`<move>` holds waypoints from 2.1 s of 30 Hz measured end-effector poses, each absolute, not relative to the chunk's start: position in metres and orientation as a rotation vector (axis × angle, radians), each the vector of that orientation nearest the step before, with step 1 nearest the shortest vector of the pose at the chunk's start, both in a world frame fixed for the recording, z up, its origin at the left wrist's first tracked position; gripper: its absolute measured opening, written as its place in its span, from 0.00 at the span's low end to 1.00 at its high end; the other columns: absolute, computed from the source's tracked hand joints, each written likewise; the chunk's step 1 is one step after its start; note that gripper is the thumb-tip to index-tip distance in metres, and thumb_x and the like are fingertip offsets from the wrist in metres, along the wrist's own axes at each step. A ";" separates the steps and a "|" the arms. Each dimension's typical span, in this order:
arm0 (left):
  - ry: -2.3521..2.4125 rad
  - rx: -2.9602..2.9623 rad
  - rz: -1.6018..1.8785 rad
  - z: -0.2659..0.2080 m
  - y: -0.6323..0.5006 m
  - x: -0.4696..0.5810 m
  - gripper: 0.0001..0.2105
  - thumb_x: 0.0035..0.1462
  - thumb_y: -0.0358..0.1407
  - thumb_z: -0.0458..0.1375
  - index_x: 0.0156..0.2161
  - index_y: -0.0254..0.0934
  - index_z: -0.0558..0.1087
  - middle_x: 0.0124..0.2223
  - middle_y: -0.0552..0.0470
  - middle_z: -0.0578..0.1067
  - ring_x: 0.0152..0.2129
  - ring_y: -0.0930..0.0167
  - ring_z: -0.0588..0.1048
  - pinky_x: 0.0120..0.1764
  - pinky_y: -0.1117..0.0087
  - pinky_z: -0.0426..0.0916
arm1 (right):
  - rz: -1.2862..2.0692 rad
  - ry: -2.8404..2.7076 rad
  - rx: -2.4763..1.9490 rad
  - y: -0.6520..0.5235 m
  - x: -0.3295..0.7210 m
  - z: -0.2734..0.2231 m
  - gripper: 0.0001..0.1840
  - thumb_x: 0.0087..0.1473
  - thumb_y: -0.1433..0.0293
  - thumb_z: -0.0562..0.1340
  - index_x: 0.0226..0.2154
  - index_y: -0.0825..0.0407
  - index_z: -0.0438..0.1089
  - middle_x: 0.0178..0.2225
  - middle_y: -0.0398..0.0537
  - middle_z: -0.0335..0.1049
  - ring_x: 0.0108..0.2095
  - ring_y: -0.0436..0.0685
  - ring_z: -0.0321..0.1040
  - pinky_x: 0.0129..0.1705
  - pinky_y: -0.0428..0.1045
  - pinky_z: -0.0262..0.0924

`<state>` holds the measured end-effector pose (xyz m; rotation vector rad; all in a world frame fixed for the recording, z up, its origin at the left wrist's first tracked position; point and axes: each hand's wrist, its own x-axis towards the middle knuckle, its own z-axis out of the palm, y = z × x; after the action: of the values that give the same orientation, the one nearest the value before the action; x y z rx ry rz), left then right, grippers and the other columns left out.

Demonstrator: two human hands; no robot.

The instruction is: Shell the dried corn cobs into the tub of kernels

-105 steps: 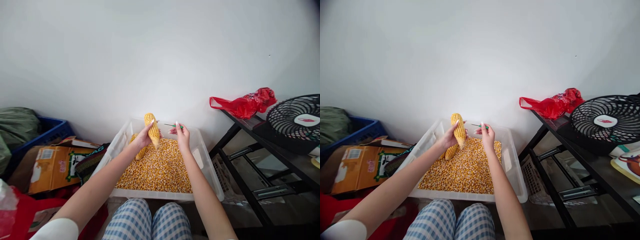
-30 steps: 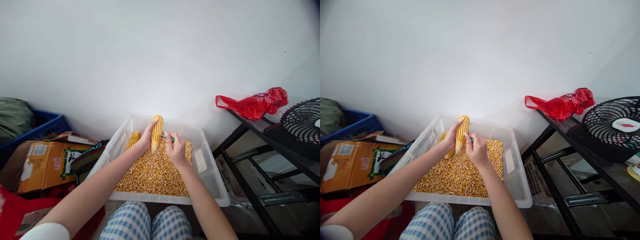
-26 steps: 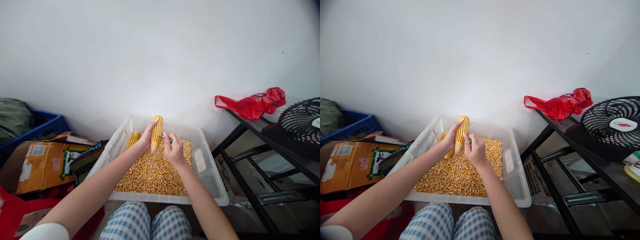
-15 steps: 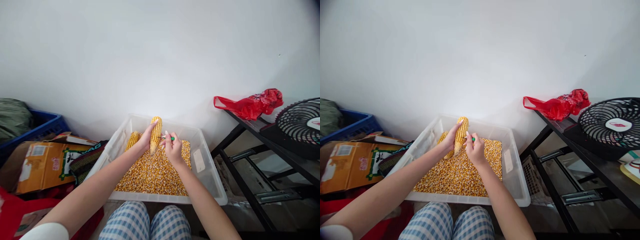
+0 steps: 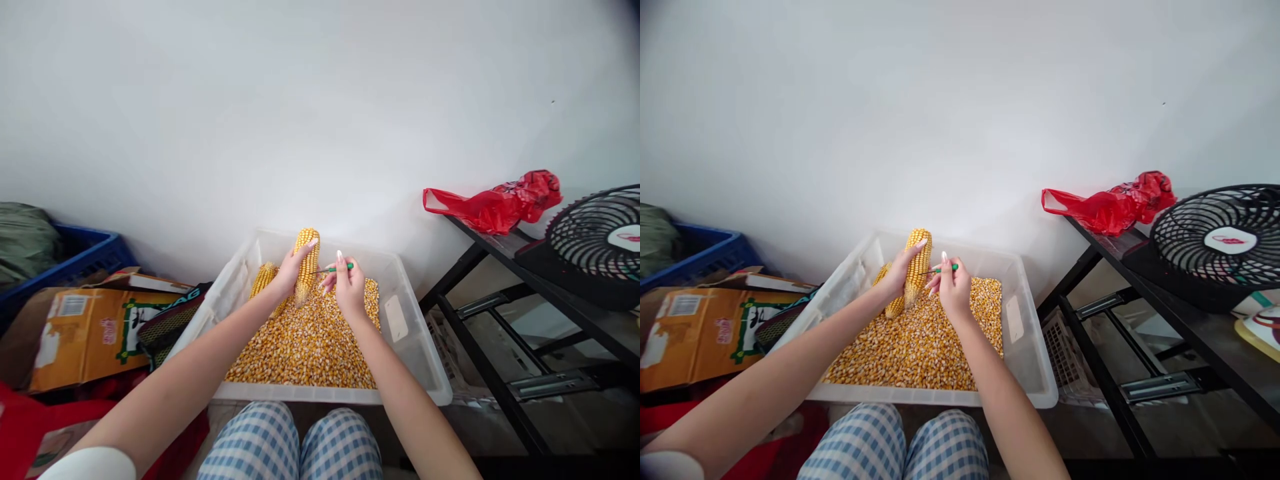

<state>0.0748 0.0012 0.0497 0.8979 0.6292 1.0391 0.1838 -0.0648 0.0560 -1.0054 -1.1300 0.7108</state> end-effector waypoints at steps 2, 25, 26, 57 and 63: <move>0.643 1.009 1.105 0.050 0.001 0.074 0.16 0.47 0.49 0.57 0.29 0.35 0.66 0.20 0.52 0.70 0.14 0.72 0.69 0.17 0.74 0.61 | 0.724 -1.121 -0.994 -0.065 0.184 0.057 0.20 0.54 0.53 0.51 0.26 0.53 0.59 0.14 0.38 0.64 0.11 0.44 0.58 0.14 0.40 0.55; 0.633 1.153 1.012 0.050 -0.008 0.080 0.17 0.45 0.47 0.59 0.36 0.37 0.66 0.22 0.55 0.68 0.17 0.71 0.70 0.19 0.72 0.64 | 0.786 -1.029 -1.051 -0.049 0.201 0.054 0.22 0.50 0.50 0.53 0.22 0.53 0.59 0.08 0.33 0.53 0.08 0.43 0.49 0.10 0.40 0.43; 0.631 1.151 1.010 0.049 -0.008 0.080 0.17 0.45 0.48 0.59 0.36 0.37 0.66 0.22 0.55 0.68 0.17 0.71 0.70 0.19 0.73 0.64 | 0.788 -1.029 -1.054 -0.049 0.201 0.055 0.22 0.50 0.51 0.53 0.21 0.52 0.59 0.08 0.33 0.53 0.08 0.43 0.49 0.10 0.40 0.43; 0.704 0.912 1.054 0.039 0.008 0.076 0.22 0.45 0.55 0.54 0.30 0.34 0.65 0.20 0.52 0.68 0.15 0.71 0.68 0.20 0.70 0.64 | 0.624 -1.175 -0.998 -0.060 0.183 0.046 0.18 0.55 0.56 0.51 0.28 0.53 0.60 0.16 0.39 0.65 0.14 0.46 0.63 0.18 0.41 0.59; 0.760 1.305 1.195 0.045 0.001 0.077 0.19 0.44 0.49 0.59 0.35 0.34 0.68 0.25 0.53 0.70 0.20 0.72 0.69 0.24 0.72 0.63 | 0.755 -1.082 -1.090 -0.053 0.189 0.044 0.20 0.53 0.52 0.51 0.25 0.52 0.58 0.10 0.35 0.59 0.09 0.45 0.55 0.11 0.40 0.52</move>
<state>0.0772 0.0007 0.0454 1.3051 0.7600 1.1952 0.1887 -0.0530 0.0441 -1.0905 -1.0822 0.7550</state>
